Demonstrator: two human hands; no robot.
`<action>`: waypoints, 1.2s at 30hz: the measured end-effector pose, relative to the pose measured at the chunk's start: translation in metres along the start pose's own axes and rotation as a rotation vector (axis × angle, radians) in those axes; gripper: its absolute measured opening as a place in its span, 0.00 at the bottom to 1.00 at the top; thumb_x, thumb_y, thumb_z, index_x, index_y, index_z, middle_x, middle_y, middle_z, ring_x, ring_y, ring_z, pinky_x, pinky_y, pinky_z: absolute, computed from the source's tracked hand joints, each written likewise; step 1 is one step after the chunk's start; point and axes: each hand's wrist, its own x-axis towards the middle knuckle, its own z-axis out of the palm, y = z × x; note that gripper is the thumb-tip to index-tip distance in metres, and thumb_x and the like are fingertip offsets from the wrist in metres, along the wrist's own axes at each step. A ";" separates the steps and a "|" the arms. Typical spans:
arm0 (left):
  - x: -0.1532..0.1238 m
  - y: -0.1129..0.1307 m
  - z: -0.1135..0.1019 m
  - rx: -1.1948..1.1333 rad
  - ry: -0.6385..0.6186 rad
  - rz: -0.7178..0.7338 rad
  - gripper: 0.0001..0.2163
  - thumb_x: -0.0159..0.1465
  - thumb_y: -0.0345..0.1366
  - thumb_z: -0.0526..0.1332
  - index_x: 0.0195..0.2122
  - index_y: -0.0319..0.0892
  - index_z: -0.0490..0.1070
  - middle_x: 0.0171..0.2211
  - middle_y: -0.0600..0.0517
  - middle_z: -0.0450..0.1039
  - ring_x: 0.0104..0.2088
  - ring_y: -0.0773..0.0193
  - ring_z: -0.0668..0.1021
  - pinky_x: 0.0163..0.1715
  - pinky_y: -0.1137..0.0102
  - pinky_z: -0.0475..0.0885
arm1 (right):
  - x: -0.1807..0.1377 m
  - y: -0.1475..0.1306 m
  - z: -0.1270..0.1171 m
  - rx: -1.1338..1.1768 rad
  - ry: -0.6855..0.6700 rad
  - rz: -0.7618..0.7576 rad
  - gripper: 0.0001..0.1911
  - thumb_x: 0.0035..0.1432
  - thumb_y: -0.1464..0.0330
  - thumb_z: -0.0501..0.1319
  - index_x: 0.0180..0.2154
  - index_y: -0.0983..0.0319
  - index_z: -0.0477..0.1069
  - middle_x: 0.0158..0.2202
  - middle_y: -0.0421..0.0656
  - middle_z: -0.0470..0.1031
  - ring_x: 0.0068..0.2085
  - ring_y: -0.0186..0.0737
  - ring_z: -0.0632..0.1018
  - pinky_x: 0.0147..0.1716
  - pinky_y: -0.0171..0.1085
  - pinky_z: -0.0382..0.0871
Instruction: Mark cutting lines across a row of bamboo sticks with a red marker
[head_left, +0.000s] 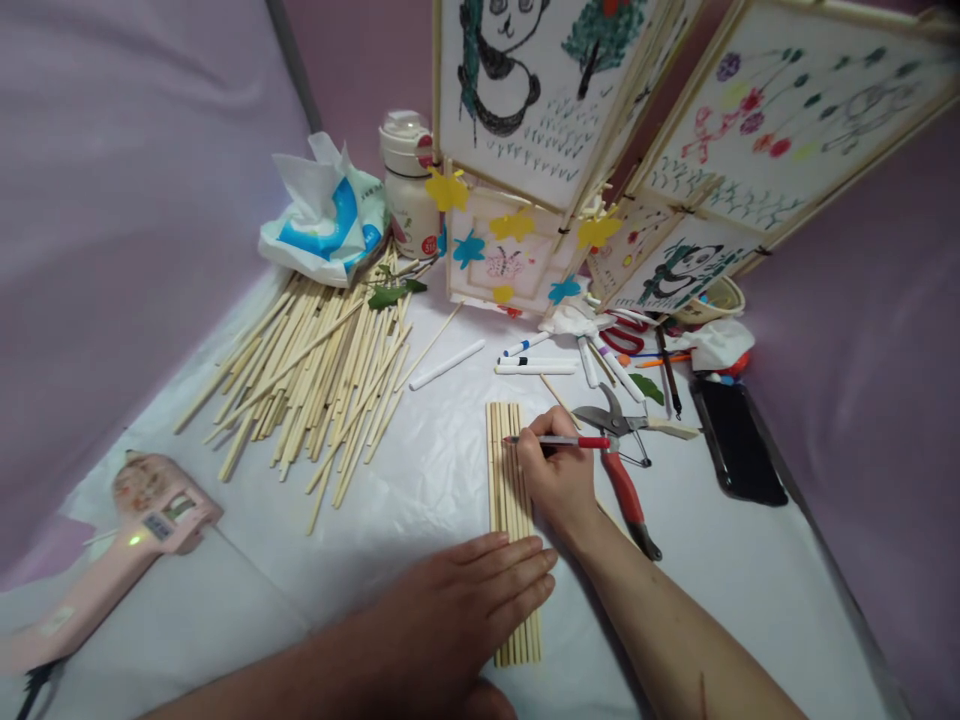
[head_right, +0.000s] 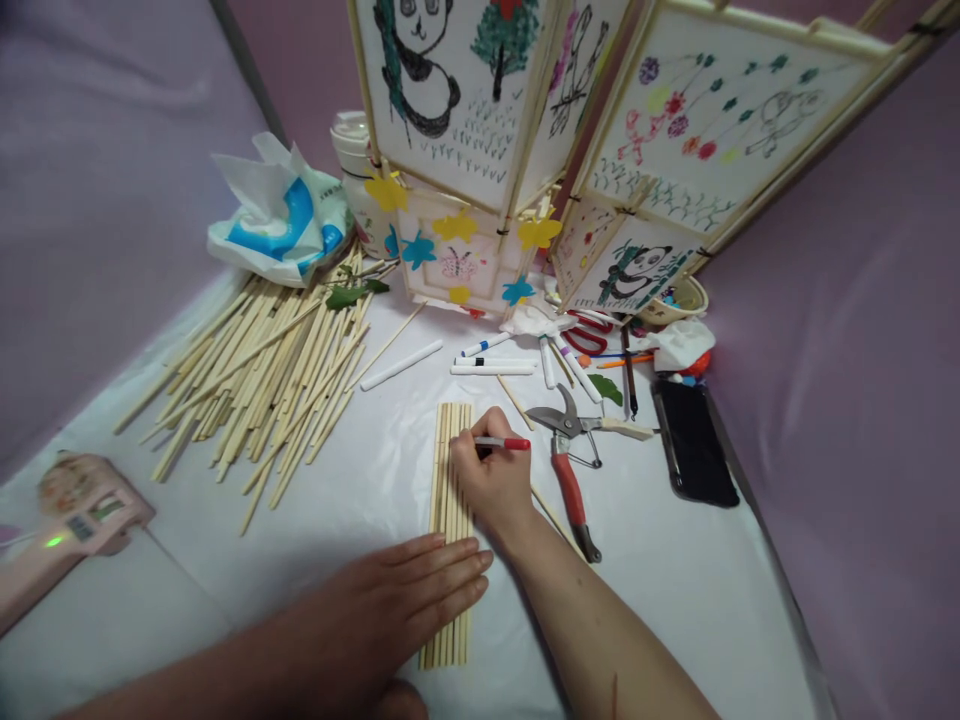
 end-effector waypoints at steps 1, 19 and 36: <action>0.000 0.000 0.000 0.013 0.001 0.004 0.39 0.71 0.56 0.55 0.74 0.41 0.43 0.74 0.45 0.43 0.73 0.53 0.52 0.73 0.58 0.45 | 0.000 0.001 0.000 0.006 -0.003 0.009 0.11 0.59 0.69 0.58 0.25 0.56 0.58 0.19 0.32 0.60 0.21 0.33 0.66 0.23 0.35 0.59; -0.001 -0.001 0.000 0.032 -0.013 -0.008 0.39 0.70 0.59 0.53 0.75 0.43 0.42 0.74 0.45 0.43 0.73 0.52 0.53 0.72 0.58 0.46 | 0.002 0.001 0.002 -0.031 -0.049 0.029 0.10 0.57 0.69 0.58 0.26 0.56 0.58 0.19 0.32 0.62 0.21 0.34 0.67 0.23 0.34 0.59; -0.001 -0.003 0.001 0.034 -0.016 -0.004 0.40 0.69 0.59 0.54 0.75 0.44 0.42 0.74 0.45 0.43 0.73 0.51 0.53 0.72 0.57 0.46 | 0.002 0.002 0.002 -0.019 -0.065 0.037 0.10 0.58 0.69 0.57 0.26 0.56 0.59 0.19 0.32 0.63 0.21 0.34 0.67 0.24 0.35 0.59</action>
